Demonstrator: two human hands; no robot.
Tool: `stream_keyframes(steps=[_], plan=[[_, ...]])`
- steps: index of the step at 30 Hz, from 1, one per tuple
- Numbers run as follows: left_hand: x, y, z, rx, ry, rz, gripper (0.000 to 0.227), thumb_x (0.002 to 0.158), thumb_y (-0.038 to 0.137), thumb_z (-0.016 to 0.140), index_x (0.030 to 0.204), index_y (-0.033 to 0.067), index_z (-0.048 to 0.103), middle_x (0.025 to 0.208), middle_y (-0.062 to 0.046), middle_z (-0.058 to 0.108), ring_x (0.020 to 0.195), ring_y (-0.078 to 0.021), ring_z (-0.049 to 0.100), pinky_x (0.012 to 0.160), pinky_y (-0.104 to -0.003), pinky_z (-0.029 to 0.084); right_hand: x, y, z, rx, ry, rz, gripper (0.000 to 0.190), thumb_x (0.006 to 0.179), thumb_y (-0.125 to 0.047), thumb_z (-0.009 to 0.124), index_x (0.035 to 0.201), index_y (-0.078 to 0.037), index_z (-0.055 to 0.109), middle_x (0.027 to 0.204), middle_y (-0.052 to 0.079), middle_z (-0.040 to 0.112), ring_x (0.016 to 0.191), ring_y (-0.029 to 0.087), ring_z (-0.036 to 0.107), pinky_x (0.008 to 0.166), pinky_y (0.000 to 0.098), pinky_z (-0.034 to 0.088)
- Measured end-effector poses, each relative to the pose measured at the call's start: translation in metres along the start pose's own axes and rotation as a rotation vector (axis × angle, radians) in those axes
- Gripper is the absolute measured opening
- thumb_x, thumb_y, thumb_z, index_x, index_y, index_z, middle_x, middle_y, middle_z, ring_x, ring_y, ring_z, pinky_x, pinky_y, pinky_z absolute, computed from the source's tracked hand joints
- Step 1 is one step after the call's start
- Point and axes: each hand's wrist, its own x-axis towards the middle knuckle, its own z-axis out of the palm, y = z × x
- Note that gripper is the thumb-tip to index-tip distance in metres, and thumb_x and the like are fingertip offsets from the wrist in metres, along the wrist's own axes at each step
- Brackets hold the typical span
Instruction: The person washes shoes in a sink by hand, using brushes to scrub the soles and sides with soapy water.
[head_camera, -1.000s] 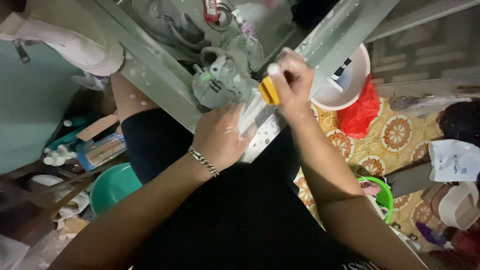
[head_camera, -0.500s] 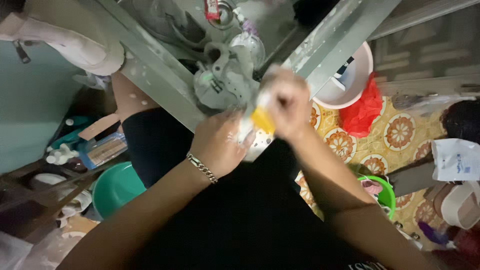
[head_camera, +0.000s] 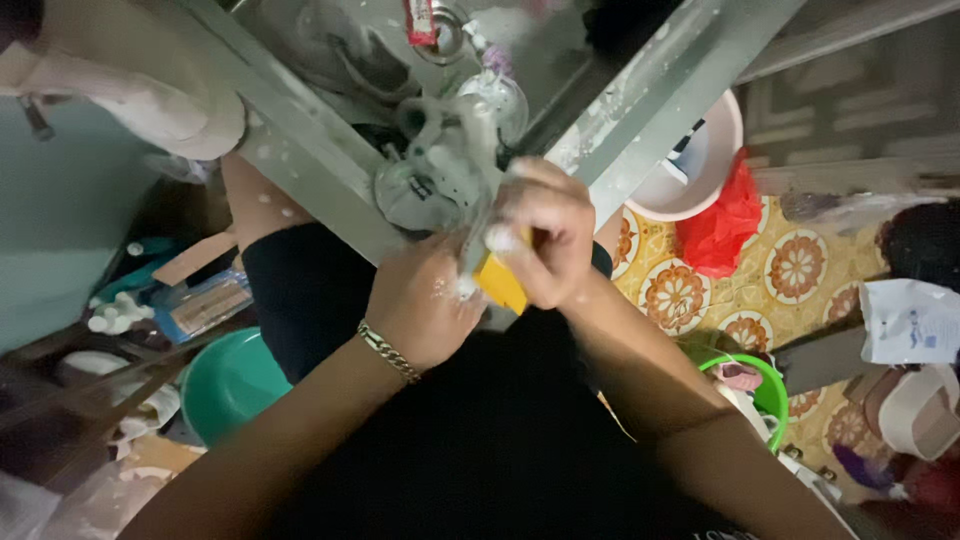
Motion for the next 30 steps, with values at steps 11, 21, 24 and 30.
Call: stream_keyframes(steps=[11,21,24,30], plan=[[-0.013,-0.014,-0.002,-0.05,-0.021,-0.024,0.036,0.116,0.032,0.077,0.123,-0.0027,0.081,0.102,-0.026,0.089,0.095,-0.0534,0.091,0.073,-0.065,0.073,0.007,0.012,0.01,0.029,-0.072,0.017,0.034,0.116,-0.016,0.077,0.083,-0.008,0.071,0.079,0.009,0.072,0.07,0.032,0.063,0.076,0.0477,0.053],[-0.02,-0.015,0.007,0.031,0.0,-0.009,0.052,0.114,0.046,0.082,0.134,-0.0022,0.081,0.11,-0.027,0.089,0.103,-0.0523,0.09,0.082,-0.064,0.074,-0.002,0.047,-0.006,-0.007,-0.097,-0.001,0.04,0.121,-0.026,0.071,0.085,-0.008,0.073,0.082,0.011,0.071,0.072,0.037,0.066,0.077,0.0511,0.055],[-0.024,-0.015,0.009,0.017,-0.122,-0.084,0.054,0.116,0.046,0.073,0.137,-0.0025,0.081,0.111,-0.024,0.088,0.103,-0.0476,0.091,0.084,-0.058,0.074,-0.012,0.065,-0.012,0.037,-0.044,-0.023,0.03,0.117,-0.007,0.08,0.092,-0.002,0.064,0.083,0.014,0.062,0.073,0.035,0.062,0.075,0.0526,0.051],[-0.029,-0.026,0.014,-0.021,0.21,0.032,0.035,0.105,0.036,0.088,0.125,0.0068,0.085,0.099,-0.018,0.084,0.098,-0.0514,0.087,0.08,-0.063,0.069,0.002,0.061,-0.01,0.045,-0.094,-0.03,0.041,0.123,-0.024,0.073,0.087,-0.005,0.07,0.081,0.012,0.069,0.071,0.035,0.064,0.077,0.0525,0.054]])
